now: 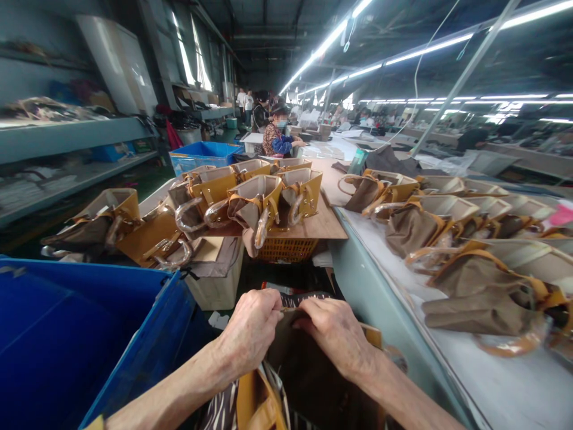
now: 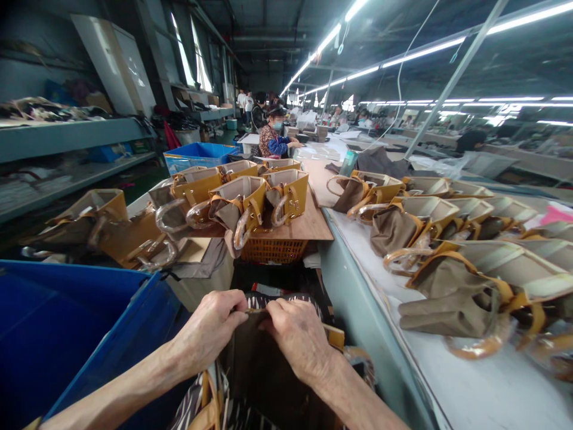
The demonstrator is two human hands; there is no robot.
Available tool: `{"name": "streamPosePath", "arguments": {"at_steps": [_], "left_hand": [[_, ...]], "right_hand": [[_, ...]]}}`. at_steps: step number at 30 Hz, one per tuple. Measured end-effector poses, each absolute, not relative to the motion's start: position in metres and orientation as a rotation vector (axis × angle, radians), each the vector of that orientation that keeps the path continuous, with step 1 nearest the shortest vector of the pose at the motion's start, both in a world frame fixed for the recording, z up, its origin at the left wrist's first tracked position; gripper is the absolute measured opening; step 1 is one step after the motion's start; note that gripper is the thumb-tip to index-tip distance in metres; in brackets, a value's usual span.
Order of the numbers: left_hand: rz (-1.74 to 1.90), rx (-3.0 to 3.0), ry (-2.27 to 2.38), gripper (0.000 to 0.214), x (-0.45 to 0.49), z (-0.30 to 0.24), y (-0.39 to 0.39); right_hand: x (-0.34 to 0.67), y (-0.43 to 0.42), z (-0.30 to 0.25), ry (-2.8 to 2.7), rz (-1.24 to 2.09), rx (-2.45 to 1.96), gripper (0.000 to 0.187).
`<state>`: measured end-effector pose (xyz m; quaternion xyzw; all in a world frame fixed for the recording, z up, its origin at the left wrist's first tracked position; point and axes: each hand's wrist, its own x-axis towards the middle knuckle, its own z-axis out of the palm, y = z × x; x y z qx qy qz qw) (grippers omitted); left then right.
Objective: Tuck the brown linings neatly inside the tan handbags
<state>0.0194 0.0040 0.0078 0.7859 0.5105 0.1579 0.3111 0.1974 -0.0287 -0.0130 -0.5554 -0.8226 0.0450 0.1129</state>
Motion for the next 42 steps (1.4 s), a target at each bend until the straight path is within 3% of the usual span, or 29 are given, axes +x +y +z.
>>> {"name": "streamPosePath", "arguments": {"at_steps": [18, 26, 32, 37, 42], "left_hand": [[0.393, 2.038, 1.309, 0.012, 0.019, 0.009, 0.009], [0.441, 2.023, 1.238, 0.009, 0.014, 0.007, 0.010], [0.243, 2.030, 1.251, 0.045, -0.012, 0.029, 0.013], [0.168, 1.970, 1.184, 0.022, -0.025, 0.042, 0.013], [0.270, 1.866, 1.175, 0.017, -0.026, 0.035, 0.010]], "right_hand": [[0.195, -0.019, -0.001, -2.292, 0.431, -1.730, 0.020], [0.181, -0.014, 0.005, -2.352, 0.552, -1.555, 0.021], [0.179, -0.018, 0.013, -2.387, 0.484, -1.583, 0.013], [0.177, -0.018, 0.022, -2.453, 0.449, -1.590, 0.011], [0.179, -0.020, 0.018, -2.522, 0.392, -1.625, 0.014]]}}
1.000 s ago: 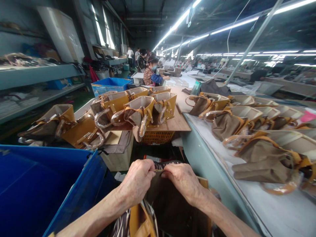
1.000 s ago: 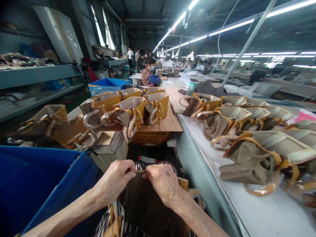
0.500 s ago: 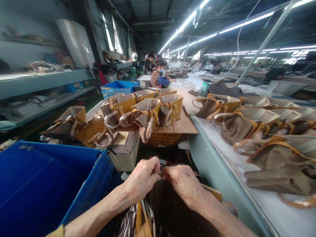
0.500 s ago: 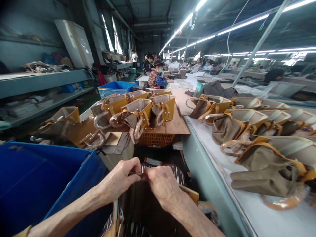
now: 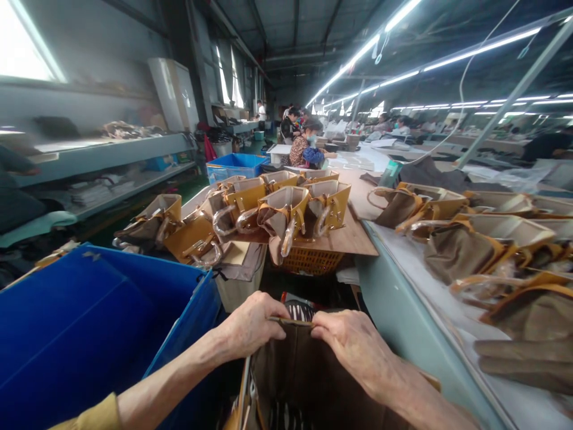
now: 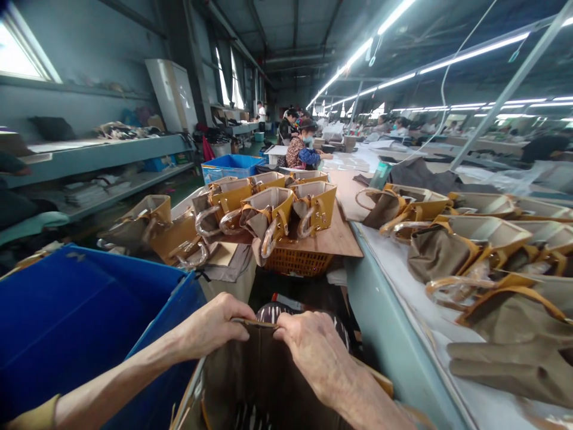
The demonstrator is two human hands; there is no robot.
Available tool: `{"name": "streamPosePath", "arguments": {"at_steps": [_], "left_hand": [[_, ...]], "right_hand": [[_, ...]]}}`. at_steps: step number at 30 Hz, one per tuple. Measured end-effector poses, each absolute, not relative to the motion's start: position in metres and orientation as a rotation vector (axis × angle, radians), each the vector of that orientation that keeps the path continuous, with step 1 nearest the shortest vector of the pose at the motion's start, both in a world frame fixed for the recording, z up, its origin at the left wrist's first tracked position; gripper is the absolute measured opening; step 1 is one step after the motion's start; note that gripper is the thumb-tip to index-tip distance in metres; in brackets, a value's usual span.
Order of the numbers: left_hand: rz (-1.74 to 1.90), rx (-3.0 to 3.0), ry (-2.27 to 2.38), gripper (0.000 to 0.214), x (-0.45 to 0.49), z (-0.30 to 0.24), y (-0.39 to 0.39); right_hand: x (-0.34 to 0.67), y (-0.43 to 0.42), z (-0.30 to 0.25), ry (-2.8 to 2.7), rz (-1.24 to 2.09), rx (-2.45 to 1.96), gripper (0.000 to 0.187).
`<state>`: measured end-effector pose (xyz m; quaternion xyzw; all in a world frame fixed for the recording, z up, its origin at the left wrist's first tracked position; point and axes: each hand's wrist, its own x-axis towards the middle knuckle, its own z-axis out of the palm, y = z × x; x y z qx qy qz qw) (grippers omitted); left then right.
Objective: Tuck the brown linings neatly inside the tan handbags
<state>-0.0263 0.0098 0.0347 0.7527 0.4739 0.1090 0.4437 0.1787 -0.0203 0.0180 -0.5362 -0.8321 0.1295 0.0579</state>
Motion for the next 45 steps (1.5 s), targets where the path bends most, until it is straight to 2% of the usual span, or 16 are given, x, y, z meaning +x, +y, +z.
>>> {"name": "streamPosePath", "arguments": {"at_steps": [4, 9, 16, 20, 28, 31, 37, 45], "left_hand": [[0.303, 1.865, 1.160, 0.016, -0.027, 0.027, 0.008], [0.330, 1.896, 1.137, 0.017, -0.024, 0.025, 0.006], [0.287, 1.940, 1.159, 0.016, -0.021, 0.027, 0.008], [0.290, 1.971, 1.158, 0.016, -0.020, 0.023, 0.009], [0.339, 2.009, 1.191, 0.008, -0.016, 0.027, 0.004], [0.371, 1.996, 1.203, 0.013, -0.020, 0.025, 0.004], [0.385, 1.956, 1.162, 0.028, -0.029, 0.018, 0.007], [0.502, 1.730, 1.265, 0.027, -0.036, 0.042, -0.006]], "right_hand": [[0.175, -0.021, 0.013, -2.559, 0.243, -1.571, 0.006], [0.162, -0.018, 0.013, -2.589, 0.101, -1.410, 0.007], [0.157, -0.010, 0.010, -2.457, 0.456, -1.468, 0.016], [0.158, -0.012, 0.014, -2.439, 0.510, -1.535, 0.016], [0.148, -0.011, 0.028, -2.530, 0.533, -1.540, 0.019], [0.141, -0.011, 0.033, -2.596, 0.554, -1.498, 0.024], [0.128, -0.007, 0.031, -2.731, 0.423, -1.512, 0.020], [0.130, 0.006, 0.036, -2.757, 0.401, -1.568, 0.025]]}}
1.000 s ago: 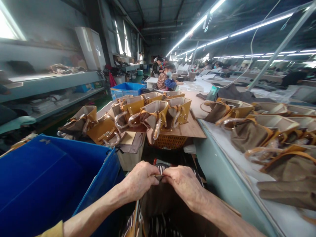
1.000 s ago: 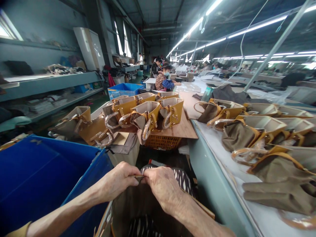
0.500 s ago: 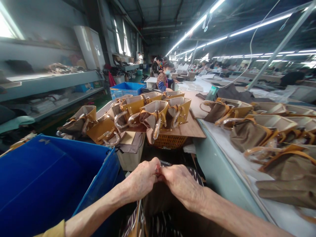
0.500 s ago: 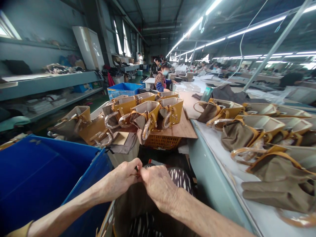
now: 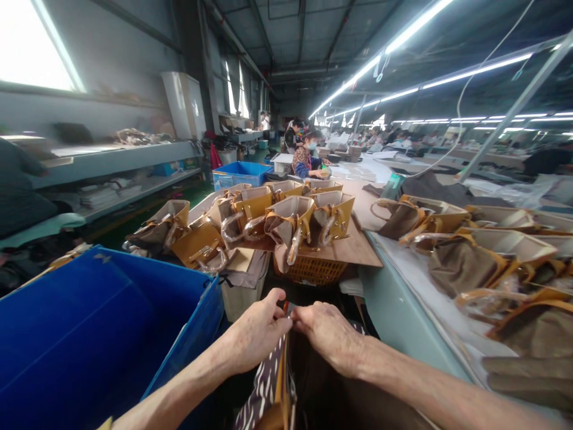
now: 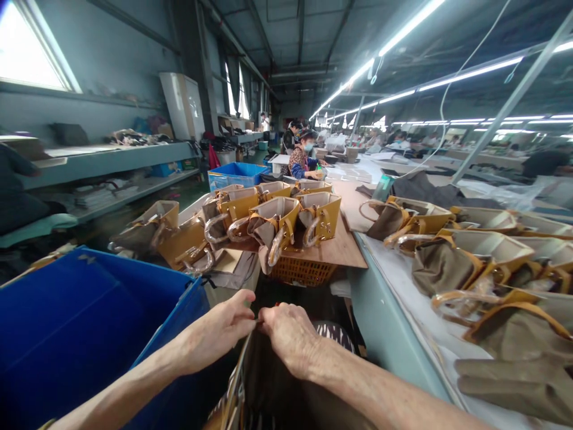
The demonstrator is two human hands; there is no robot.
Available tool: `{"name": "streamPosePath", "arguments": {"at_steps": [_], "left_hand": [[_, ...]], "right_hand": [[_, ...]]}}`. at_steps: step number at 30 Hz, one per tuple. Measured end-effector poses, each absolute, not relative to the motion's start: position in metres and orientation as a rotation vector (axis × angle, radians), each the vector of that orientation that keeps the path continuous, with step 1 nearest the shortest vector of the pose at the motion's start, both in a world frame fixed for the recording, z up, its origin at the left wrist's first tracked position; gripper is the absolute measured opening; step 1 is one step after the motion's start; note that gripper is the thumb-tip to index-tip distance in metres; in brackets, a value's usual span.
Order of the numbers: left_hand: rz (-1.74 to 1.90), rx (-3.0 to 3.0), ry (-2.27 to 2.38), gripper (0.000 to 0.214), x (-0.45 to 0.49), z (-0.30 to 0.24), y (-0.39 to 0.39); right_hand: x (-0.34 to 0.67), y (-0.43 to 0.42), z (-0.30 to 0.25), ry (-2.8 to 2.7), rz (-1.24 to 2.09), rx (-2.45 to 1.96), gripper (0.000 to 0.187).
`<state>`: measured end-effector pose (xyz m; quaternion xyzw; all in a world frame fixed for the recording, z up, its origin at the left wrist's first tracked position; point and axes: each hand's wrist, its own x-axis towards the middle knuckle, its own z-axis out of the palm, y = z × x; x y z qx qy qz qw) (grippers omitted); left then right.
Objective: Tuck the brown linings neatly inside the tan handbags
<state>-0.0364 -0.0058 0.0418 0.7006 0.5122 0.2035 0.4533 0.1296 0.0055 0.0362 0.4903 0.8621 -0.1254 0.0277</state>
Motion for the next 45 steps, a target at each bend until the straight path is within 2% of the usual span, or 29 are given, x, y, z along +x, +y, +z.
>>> {"name": "streamPosePath", "arguments": {"at_steps": [4, 8, 12, 14, 17, 23, 31, 38, 45], "left_hand": [[0.595, 1.527, 1.180, 0.039, -0.055, 0.061, -0.021], [0.583, 1.529, 1.063, 0.055, -0.065, 0.050, -0.023], [0.539, 1.805, 1.305, 0.080, -0.056, 0.023, -0.007], [0.529, 2.011, 1.359, 0.083, -0.048, 0.013, 0.003], [0.500, 2.170, 1.203, 0.074, -0.036, 0.007, 0.008], [0.548, 2.433, 1.055, 0.034, -0.012, 0.008, -0.021], [0.667, 2.290, 1.122, 0.015, 0.014, -0.010, -0.029], [0.725, 2.217, 1.020, 0.014, 0.019, -0.015, -0.020], [0.745, 2.255, 1.104, 0.016, 0.025, -0.017, -0.026]], "right_hand": [[0.155, 0.028, 0.047, 2.598, -0.376, 1.575, 0.018], [0.178, 0.039, 0.056, 2.527, -0.390, 1.594, 0.010], [0.189, 0.028, 0.064, 2.531, -0.405, 1.556, 0.012], [0.194, 0.017, 0.067, 2.544, -0.409, 1.536, 0.016], [0.202, 0.000, 0.068, 2.543, -0.431, 1.538, 0.020], [0.211, -0.035, 0.058, 2.511, -0.584, 1.678, 0.021], [0.206, -0.045, 0.057, 2.400, -0.636, 1.776, 0.020], [0.213, -0.044, 0.051, 2.410, -0.586, 1.760, 0.020], [0.215, -0.045, 0.046, 2.448, -0.449, 1.673, 0.022]]}}
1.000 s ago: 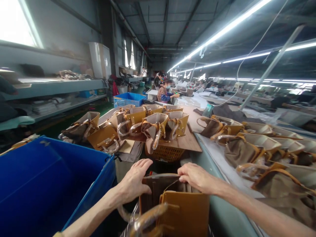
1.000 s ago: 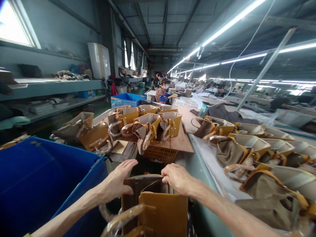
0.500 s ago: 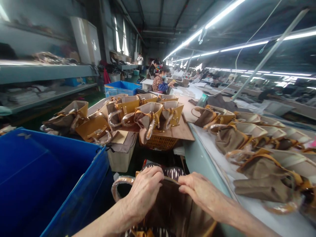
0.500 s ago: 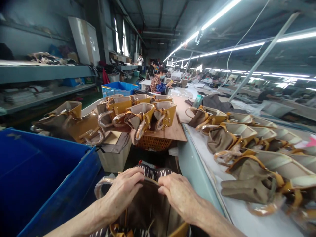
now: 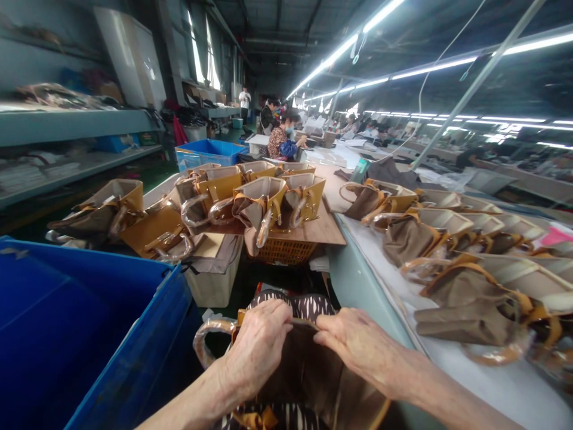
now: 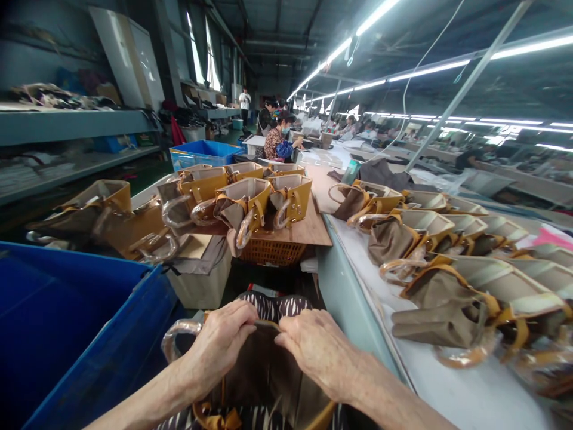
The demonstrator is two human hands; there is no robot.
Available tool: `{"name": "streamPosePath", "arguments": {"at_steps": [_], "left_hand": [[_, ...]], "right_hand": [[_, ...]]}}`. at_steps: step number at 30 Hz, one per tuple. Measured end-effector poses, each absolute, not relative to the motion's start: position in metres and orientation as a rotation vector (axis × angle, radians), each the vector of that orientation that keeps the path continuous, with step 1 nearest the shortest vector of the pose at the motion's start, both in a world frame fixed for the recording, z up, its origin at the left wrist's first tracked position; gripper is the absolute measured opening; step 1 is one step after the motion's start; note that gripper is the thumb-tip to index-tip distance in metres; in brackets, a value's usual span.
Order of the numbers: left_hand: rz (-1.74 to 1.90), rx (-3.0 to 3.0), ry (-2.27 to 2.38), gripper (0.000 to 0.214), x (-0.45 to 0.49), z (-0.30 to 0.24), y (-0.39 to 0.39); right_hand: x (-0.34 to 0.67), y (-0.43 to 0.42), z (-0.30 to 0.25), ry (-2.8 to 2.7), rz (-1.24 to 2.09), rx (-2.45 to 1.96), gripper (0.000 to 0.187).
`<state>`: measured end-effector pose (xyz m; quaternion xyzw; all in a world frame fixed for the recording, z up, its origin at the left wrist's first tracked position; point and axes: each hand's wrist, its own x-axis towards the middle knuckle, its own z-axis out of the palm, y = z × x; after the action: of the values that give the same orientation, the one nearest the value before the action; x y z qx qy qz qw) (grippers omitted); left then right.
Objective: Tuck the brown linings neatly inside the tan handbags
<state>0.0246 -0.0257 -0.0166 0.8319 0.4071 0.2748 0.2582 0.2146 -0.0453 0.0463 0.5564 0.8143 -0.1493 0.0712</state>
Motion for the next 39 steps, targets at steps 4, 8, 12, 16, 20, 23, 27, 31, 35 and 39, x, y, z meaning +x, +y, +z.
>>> {"name": "streamPosePath", "arguments": {"at_steps": [4, 8, 12, 16, 20, 23, 27, 31, 35, 39], "left_hand": [[0.705, 2.317, 1.109, 0.017, 0.028, -0.016, -0.029], [0.719, 2.324, 1.158, 0.017, 0.030, -0.021, -0.031], [0.760, 2.302, 1.191, 0.016, 0.030, -0.026, -0.030], [0.766, 2.275, 1.220, 0.017, 0.031, -0.027, -0.029], [0.783, 2.235, 1.267, 0.017, 0.033, -0.025, -0.029], [0.757, 2.204, 1.294, 0.017, 0.034, -0.023, -0.030], [0.703, 2.151, 1.304, 0.017, 0.034, -0.018, -0.028], [0.650, 2.018, 1.317, 0.014, 0.033, -0.011, -0.026], [0.641, 1.963, 1.324, 0.016, 0.033, -0.009, -0.026], [0.722, 1.946, 1.313, 0.019, 0.034, -0.012, -0.027]], "right_hand": [[0.212, -0.042, 0.043, 2.453, -0.422, 1.679, 0.012], [0.208, -0.037, 0.039, 2.501, -0.438, 1.740, 0.012], [0.204, -0.032, 0.038, 2.479, -0.419, 1.742, 0.010], [0.202, -0.030, 0.039, 2.480, -0.436, 1.711, 0.012], [0.202, -0.028, 0.039, 2.483, -0.431, 1.689, 0.014], [0.204, -0.026, 0.035, 2.515, -0.451, 1.686, 0.015], [0.208, -0.022, 0.029, 2.580, -0.532, 1.668, 0.014], [0.208, -0.022, 0.028, 2.579, -0.548, 1.663, 0.014], [0.205, -0.022, 0.032, 2.556, -0.533, 1.657, 0.016], [0.199, -0.022, 0.036, 2.531, -0.514, 1.654, 0.018]]}}
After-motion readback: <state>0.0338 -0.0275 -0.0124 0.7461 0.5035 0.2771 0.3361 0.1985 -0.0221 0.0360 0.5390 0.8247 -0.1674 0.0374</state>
